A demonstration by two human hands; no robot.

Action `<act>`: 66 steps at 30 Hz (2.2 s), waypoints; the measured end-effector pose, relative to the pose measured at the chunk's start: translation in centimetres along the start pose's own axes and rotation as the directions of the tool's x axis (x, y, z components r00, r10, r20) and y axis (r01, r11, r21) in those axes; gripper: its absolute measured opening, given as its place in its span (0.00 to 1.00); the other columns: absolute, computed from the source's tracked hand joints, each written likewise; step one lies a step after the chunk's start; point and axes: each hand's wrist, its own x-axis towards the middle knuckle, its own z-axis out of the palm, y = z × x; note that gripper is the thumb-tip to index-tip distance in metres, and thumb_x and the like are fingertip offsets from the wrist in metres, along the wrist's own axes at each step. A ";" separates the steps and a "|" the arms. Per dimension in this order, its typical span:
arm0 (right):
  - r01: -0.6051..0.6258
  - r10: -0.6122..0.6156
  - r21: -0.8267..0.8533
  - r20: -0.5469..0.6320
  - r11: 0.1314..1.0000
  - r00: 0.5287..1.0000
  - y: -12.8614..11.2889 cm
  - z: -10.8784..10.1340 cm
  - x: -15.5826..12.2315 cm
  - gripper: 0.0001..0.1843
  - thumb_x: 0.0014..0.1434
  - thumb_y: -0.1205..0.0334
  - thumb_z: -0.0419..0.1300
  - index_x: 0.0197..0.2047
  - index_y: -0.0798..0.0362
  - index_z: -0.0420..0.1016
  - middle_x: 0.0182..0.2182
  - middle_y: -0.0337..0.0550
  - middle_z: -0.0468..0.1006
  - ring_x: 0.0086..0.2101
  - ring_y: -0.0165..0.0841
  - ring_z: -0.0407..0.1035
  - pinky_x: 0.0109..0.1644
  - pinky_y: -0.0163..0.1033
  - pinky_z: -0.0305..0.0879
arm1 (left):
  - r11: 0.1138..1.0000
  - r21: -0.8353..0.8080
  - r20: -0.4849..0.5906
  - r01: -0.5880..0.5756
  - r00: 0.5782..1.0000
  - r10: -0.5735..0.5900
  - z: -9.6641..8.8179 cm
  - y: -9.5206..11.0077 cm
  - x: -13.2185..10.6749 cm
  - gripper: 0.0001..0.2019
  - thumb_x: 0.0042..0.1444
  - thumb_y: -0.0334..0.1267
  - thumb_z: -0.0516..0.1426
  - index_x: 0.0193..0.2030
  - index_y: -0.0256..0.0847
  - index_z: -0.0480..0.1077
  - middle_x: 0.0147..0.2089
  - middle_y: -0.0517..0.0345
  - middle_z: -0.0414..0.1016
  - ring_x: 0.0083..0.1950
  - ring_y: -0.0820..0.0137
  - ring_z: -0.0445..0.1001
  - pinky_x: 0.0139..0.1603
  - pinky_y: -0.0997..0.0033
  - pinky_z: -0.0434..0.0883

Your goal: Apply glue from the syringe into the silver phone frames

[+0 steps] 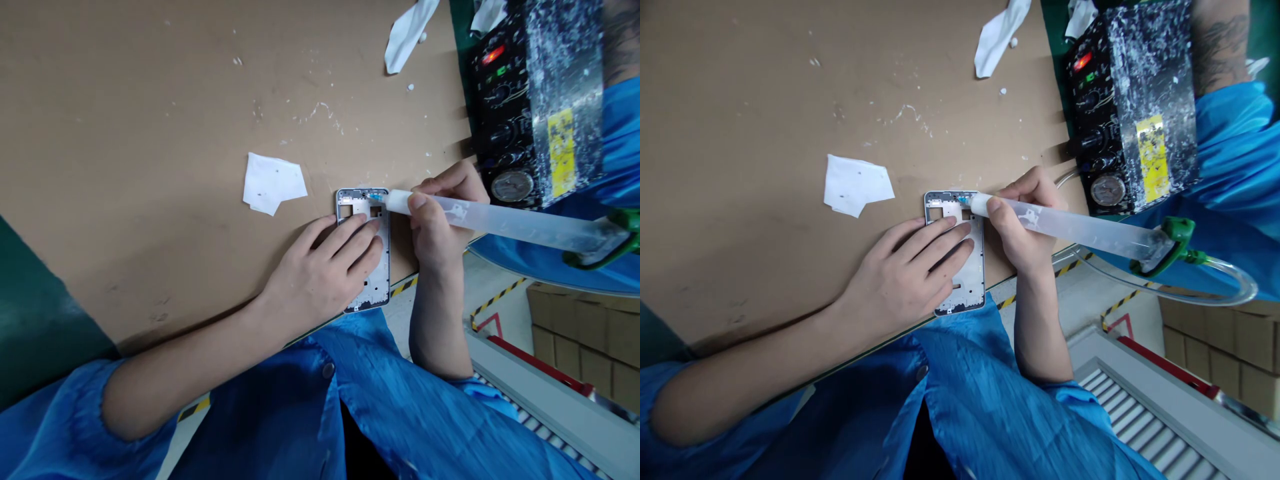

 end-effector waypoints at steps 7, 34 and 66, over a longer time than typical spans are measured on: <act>-0.006 0.006 0.028 -0.001 1.000 1.000 -0.1 0.0 0.1 0.22 0.66 0.38 0.78 0.37 0.45 0.78 0.28 0.33 0.73 0.23 0.30 0.59 0.29 0.45 0.50 | 1.000 0.012 0.031 -0.001 1.000 0.001 -0.3 0.0 0.0 0.21 0.81 0.33 0.56 0.75 0.36 0.79 0.79 0.47 0.81 0.79 0.58 0.79 0.79 0.53 0.75; -0.026 0.026 0.013 -0.012 1.000 1.000 0.1 -0.1 0.0 0.23 0.64 0.36 0.78 0.35 0.43 0.79 0.27 0.35 0.73 0.23 0.33 0.59 0.29 0.47 0.53 | 1.000 -0.003 0.010 0.004 1.000 -0.004 -0.1 0.0 0.0 0.21 0.81 0.33 0.56 0.74 0.35 0.79 0.79 0.46 0.81 0.79 0.57 0.79 0.79 0.52 0.76; -0.033 0.032 0.037 0.015 0.999 0.999 0.1 -0.2 0.2 0.22 0.64 0.37 0.80 0.35 0.42 0.78 0.27 0.37 0.73 0.22 0.33 0.56 0.28 0.48 0.50 | 1.000 -0.012 -0.005 0.004 1.000 -0.004 -0.2 0.0 0.0 0.21 0.81 0.32 0.56 0.74 0.34 0.79 0.78 0.46 0.82 0.78 0.57 0.80 0.78 0.51 0.76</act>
